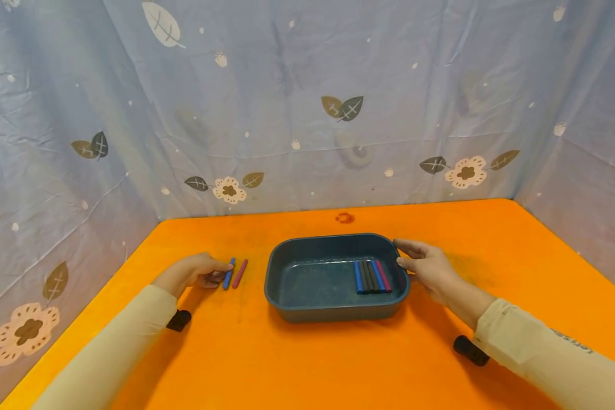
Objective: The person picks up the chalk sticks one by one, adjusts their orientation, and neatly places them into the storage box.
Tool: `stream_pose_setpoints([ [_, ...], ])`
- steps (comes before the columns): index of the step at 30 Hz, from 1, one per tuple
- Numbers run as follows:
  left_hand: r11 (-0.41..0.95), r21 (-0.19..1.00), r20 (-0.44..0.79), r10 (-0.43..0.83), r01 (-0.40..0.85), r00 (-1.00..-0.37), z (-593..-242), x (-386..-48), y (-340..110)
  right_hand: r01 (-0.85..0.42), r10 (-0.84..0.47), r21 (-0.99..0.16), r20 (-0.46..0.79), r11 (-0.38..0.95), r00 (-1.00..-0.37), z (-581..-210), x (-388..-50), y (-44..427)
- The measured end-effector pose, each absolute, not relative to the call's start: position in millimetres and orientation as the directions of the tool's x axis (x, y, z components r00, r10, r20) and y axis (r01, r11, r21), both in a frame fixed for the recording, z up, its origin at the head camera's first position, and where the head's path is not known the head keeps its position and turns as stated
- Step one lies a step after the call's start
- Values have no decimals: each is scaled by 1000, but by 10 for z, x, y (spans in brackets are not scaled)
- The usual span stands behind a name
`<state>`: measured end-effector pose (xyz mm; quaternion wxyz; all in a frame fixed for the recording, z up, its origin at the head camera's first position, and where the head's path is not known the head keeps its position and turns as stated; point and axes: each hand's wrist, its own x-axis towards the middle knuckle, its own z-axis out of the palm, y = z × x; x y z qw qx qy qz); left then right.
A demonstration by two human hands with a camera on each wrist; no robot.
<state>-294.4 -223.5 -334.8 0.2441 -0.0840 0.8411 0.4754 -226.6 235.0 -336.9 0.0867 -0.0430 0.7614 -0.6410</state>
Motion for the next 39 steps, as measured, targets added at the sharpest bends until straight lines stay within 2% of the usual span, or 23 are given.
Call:
stream_pose_setpoints([
  [8, 431, 831, -458, 168, -353, -873, -3293, -2883, -2239, 41, -175, -984, -71, 172, -982, -3369, -2263, 2350],
  [18, 248, 900, -407, 187, -357, -894, -3103, -2777, -2083, 41, -173, -987, -69, 158, -983, -3373, -2245, 2345],
  [33, 232, 922, -375, 349, -309, -859, -2919, -2649, -1756, 40, -171, -987, -66, 156, -983, -3387, -2247, 2336],
  [39, 237, 925, -367, 363, -296, -857, -2830, -2667, -1555, 34, -173, -986, -63, 162, -983, -3380, -2255, 2342],
])
